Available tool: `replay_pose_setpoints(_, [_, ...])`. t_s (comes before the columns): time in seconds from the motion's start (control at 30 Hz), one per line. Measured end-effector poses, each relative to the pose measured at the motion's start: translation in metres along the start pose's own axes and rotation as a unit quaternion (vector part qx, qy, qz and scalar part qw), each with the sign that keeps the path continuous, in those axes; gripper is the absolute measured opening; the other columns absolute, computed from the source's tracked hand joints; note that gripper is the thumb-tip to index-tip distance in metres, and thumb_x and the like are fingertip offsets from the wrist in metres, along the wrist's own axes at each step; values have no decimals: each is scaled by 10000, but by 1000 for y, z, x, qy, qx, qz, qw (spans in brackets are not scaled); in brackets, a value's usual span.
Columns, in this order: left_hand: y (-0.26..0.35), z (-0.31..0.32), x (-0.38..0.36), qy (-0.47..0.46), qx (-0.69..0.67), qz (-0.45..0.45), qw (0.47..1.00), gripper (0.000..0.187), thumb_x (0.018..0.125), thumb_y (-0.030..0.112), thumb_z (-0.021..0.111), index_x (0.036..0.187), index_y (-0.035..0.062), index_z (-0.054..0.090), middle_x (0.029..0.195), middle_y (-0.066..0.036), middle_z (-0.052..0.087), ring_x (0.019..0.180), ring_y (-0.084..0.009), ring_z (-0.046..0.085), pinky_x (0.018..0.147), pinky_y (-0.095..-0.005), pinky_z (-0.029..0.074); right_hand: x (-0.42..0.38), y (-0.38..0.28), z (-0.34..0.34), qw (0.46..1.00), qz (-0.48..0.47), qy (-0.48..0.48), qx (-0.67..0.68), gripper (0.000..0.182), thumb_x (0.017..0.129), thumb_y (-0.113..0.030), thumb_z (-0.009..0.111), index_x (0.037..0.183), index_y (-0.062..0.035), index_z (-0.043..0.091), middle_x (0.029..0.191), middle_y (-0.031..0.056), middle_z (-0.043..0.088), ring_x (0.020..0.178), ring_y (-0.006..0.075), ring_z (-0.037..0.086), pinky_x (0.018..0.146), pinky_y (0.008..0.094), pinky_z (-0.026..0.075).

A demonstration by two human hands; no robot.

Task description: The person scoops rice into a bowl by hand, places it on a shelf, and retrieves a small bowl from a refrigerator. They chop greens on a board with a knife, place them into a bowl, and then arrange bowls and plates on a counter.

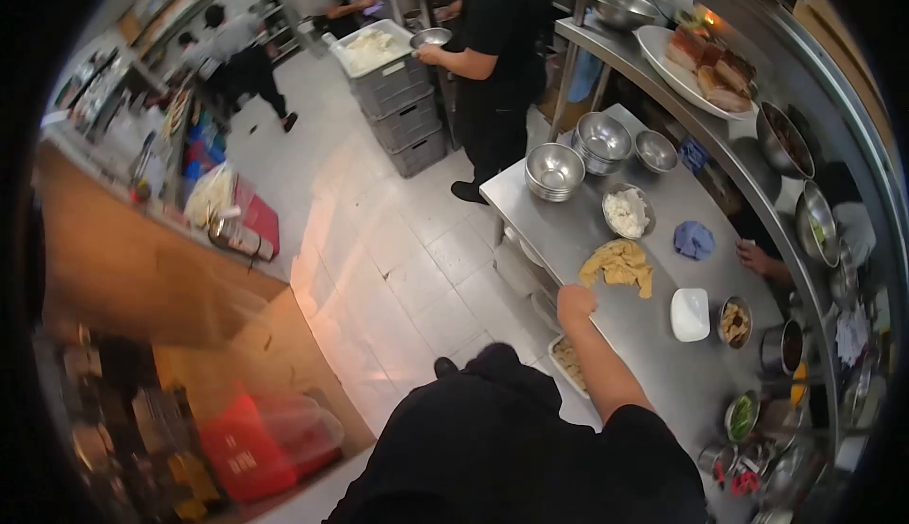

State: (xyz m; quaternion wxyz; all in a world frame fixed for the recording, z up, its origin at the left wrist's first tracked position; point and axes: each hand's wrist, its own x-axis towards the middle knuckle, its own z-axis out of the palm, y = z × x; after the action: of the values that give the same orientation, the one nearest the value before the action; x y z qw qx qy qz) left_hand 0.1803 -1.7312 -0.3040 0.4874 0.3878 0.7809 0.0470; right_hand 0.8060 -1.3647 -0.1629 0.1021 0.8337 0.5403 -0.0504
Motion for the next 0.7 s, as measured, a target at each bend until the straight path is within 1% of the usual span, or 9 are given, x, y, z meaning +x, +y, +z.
replay_pose_setpoints(0.2, [171, -378, 209, 81, 17, 59, 995, 443, 1024, 460, 458, 1289, 155, 639, 804, 8, 576, 666, -163, 565, 513, -315, 450, -14, -2, -36, 999, 29, -38, -13, 175, 868, -136, 618, 922, -115, 784, 921, 127, 749, 876, 329, 728, 751, 426, 574])
replay_pose_setpoints(0.33, [320, -485, 316, 164, -57, 148, 974, 397, 988, 437, 515, 1232, 156, 654, 812, 23, 572, 694, -122, 550, 523, -297, 425, -11, -10, -35, 995, 93, -23, -9, 146, 817, -110, 651, 888, -96, 778, 924, 143, 740, 905, 345, 705, 765, 452, 571])
replay_pose_setpoints(0.43, [387, -444, 416, 214, -221, 251, 918, 348, 985, 377, 530, 1205, 134, 648, 826, 16, 566, 733, -108, 554, 553, -287, 437, -15, -10, -38, 990, 133, -43, -15, 142, 804, -111, 665, 890, -101, 777, 981, 150, 737, 993, 361, 683, 790, 462, 571])
replay_pose_setpoints(0.47, [405, -414, 422, 161, -275, 190, 929, 260, 998, 261, 525, 1170, 130, 670, 785, 17, 571, 597, -89, 515, 451, -242, 391, -21, -15, -40, 987, 149, -58, -12, 143, 806, -119, 660, 889, -99, 775, 982, 156, 734, 1018, 360, 679, 793, 447, 575])
replay_pose_setpoints(0.57, [454, -307, 466, -82, 54, 129, 987, 360, 976, 294, 567, 1285, 129, 650, 938, -80, 683, 839, -230, 644, 635, -364, 550, -19, -29, -49, 969, 240, -24, 50, 170, 848, -111, 623, 920, -77, 773, 984, 177, 727, 1096, 352, 670, 815, 418, 583])
replay_pose_setpoints(0.6, [420, -256, 561, -153, 184, 371, 897, 436, 950, 335, 646, 1317, 100, 638, 1087, -117, 717, 1009, -289, 654, 854, -423, 547, -19, -39, -57, 945, 302, -40, 121, 189, 861, -108, 612, 954, -60, 769, 1009, 182, 725, 1124, 352, 664, 837, 416, 581])
replay_pose_setpoints(0.63, [471, -234, 501, -184, 296, 384, 855, 428, 940, 326, 677, 1292, 85, 653, 1170, -146, 713, 1115, -290, 652, 990, -393, 492, -18, -49, -47, 917, 372, -55, 132, 260, 904, -126, 568, 1075, -19, 733, 1159, 196, 688, 1133, 349, 660, 894, 433, 558])
replay_pose_setpoints(0.67, [492, -207, 494, -239, 293, 412, 829, 406, 941, 277, 679, 1300, 89, 654, 1197, -168, 705, 1149, -300, 648, 983, -382, 500, -19, -64, -24, 914, 403, 33, 6, 338, 927, -119, 556, 1248, -30, 612, 1159, 164, 684, 883, 277, 726, 680, 381, 599])
replay_pose_setpoints(0.7, [504, -185, 489, -360, 266, 375, 812, 412, 956, 314, 651, 1303, 93, 653, 1217, -168, 697, 1170, -306, 640, 997, -383, 493, -18, -78, -2, 846, 510, 128, 87, 419, 933, -139, 534, 1336, -24, 532, 1238, 142, 658, 926, 297, 714, 738, 449, 580])
